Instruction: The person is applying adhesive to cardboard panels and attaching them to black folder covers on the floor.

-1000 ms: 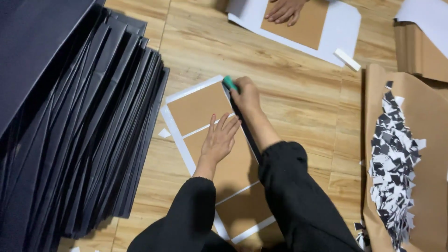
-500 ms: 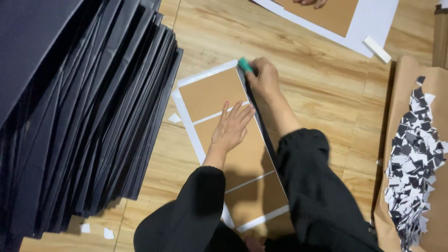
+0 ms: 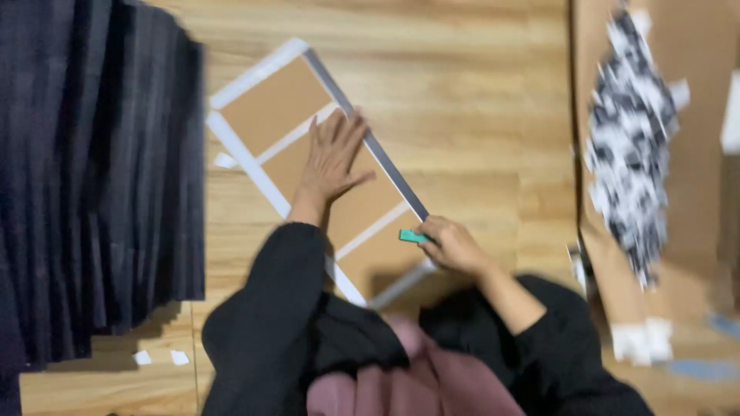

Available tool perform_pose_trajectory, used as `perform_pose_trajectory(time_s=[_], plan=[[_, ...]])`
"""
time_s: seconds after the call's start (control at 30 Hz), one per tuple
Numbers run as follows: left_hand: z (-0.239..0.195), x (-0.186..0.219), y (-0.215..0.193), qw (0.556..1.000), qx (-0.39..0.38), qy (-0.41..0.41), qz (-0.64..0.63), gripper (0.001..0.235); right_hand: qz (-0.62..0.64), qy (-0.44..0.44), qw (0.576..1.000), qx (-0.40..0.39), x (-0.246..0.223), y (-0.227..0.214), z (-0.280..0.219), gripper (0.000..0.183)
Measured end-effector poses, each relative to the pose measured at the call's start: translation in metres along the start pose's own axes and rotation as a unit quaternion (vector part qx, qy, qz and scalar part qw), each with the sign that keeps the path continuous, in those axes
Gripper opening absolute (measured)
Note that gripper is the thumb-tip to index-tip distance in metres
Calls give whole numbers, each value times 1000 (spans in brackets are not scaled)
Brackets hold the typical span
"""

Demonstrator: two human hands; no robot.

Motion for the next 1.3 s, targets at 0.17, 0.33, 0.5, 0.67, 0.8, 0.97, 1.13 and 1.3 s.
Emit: perform_pose_trajectory(time_s=[0.17,0.33,0.5,0.67,0.8,0.97,1.13,1.3], plan=[[1,98,51,939,-203,240,139,111,96,144,947,272,91,-46,-63,23],[7,132,24,918,-154,285,227,41,191,296,813,465,175,-55,-110,56],[20,83,134,911,-196,268,247,59,-90,348,813,457,171,-75,-113,39],[22,108,36,888,-248,287,261,50,-6,260,813,521,148,-111,-117,48],[12,164,-105,905,-242,261,234,31,333,351,777,402,129,-122,-138,38],[14,192,-278,996,-72,43,31,52,487,279,741,369,138,-100,-112,72],[-4,81,-278,919,184,57,-343,44,616,154,750,184,92,-57,-75,79],[-43,-53,-151,823,259,-322,-389,30,686,170,705,65,71,-6,-61,71]])
Point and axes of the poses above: each hand's wrist, its own z-axis towards the middle knuckle, its own y-axis out of the palm, x = y × z, the point moved 8 cm from there along z, towards the middle knuckle, and after that the axes turned 4 degrees about x, right-handed, at the moved point
